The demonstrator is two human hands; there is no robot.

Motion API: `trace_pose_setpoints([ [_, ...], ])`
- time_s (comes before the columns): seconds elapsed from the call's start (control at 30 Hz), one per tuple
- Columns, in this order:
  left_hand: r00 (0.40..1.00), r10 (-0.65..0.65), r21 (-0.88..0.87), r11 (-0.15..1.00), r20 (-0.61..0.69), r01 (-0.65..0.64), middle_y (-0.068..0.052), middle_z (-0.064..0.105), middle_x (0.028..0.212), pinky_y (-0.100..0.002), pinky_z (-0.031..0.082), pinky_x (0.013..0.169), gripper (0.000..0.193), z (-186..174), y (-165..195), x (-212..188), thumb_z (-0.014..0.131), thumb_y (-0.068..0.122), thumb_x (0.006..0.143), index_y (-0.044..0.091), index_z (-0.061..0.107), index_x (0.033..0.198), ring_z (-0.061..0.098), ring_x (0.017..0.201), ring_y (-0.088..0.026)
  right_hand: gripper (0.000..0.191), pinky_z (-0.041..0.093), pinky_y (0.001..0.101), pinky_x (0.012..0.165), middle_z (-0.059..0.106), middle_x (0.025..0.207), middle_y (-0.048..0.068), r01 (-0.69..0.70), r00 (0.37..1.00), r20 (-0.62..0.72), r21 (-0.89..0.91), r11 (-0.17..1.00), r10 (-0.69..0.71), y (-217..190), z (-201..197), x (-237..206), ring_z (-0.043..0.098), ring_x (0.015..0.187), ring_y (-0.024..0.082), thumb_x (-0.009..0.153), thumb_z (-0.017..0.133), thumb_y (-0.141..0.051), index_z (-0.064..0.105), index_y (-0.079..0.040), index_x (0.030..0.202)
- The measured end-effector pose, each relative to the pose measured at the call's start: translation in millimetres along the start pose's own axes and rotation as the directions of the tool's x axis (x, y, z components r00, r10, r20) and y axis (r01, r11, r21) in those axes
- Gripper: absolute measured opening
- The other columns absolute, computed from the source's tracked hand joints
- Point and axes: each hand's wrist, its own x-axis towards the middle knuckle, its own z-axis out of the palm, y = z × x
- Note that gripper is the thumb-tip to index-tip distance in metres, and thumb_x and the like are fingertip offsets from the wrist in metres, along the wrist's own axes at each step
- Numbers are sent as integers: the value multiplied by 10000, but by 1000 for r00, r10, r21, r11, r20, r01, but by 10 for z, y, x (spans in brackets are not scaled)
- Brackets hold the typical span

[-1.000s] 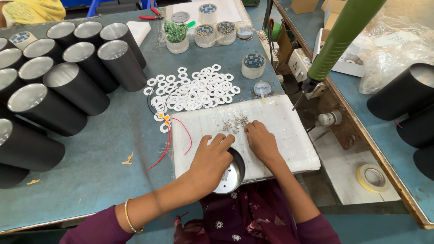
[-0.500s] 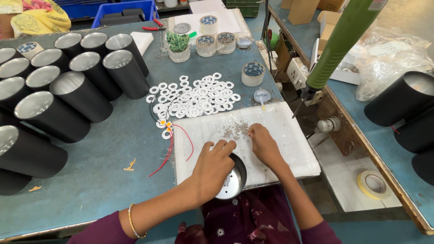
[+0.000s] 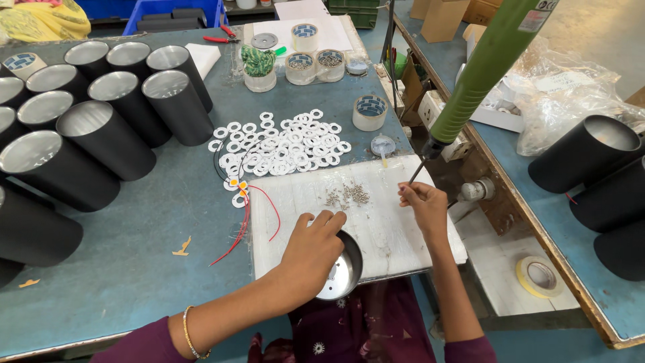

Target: The person assembles LED light fixtures by inserting wires into black cylindrical housings, securing them with screws using a green electric screwdriver, and applying tape to the wiring. The person repeats this process for multiple units on a workbench.

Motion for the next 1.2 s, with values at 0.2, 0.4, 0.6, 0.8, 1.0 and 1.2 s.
trace_pose_setpoints([
  [0.2, 999, 10, -9, 1000, -36, -10, -163, 561, 1177, -455, 394, 901, 86, 11, 19, -35, 704, 8, 594, 4, 712, 680, 508, 1147, -317, 222, 567, 238, 631, 755, 849, 94, 42, 999, -25, -180, 983, -47, -183, 60, -81, 685, 675, 107, 936, 742, -149, 773, 59, 1007],
  [0.4, 999, 16, -2, 1000, -49, -16, -167, 564, 1188, -455, 395, 894, 94, 7, 26, -31, 717, 26, 584, 1, 714, 675, 508, 1151, -319, 215, 552, 239, 598, 759, 844, 74, 150, 980, -75, -341, 928, -186, -385, -4, -183, 706, 664, 104, 907, 777, -163, 778, 31, 1000],
  [0.6, 1000, 3, 28, 1000, -1, -3, -156, 565, 1167, -445, 401, 880, 68, 3, 32, -23, 719, 15, 604, 12, 722, 672, 516, 1129, -307, 239, 544, 247, 572, 732, 800, 74, 179, 966, -72, -505, 844, -248, -607, -178, -249, 667, 633, 107, 875, 834, -189, 754, 31, 920],
  [0.8, 1000, -6, 56, 998, 24, 5, -149, 570, 1167, -437, 409, 873, 93, 25, 17, -8, 720, 6, 591, 14, 731, 683, 524, 1116, -301, 269, 522, 236, 556, 699, 749, 58, 204, 963, -56, -495, 845, -265, -641, -215, -280, 647, 612, 84, 860, 844, -212, 723, 29, 861],
  [1.0, 999, 21, 61, 998, -40, -18, -165, 579, 1195, -431, 416, 832, 119, 42, -17, 0, 722, 11, 553, 2, 728, 671, 535, 1091, -303, 303, 525, 252, 696, 710, 894, 74, 226, 973, 73, -525, 821, -221, -707, -371, -154, 660, 759, 115, 818, 874, -201, 710, 16, 952],
  [1.2, 1000, 6, 38, 999, -4, -6, -136, 576, 1118, -431, 415, 810, 84, 100, -55, 0, 715, 20, 597, 30, 719, 681, 535, 1071, -302, 687, 525, 297, 956, 649, 1304, 79, 379, 907, 125, 169, 910, -401, -1197, -504, 241, 630, 1068, 163, 974, 808, -238, 447, 5, 1506],
])
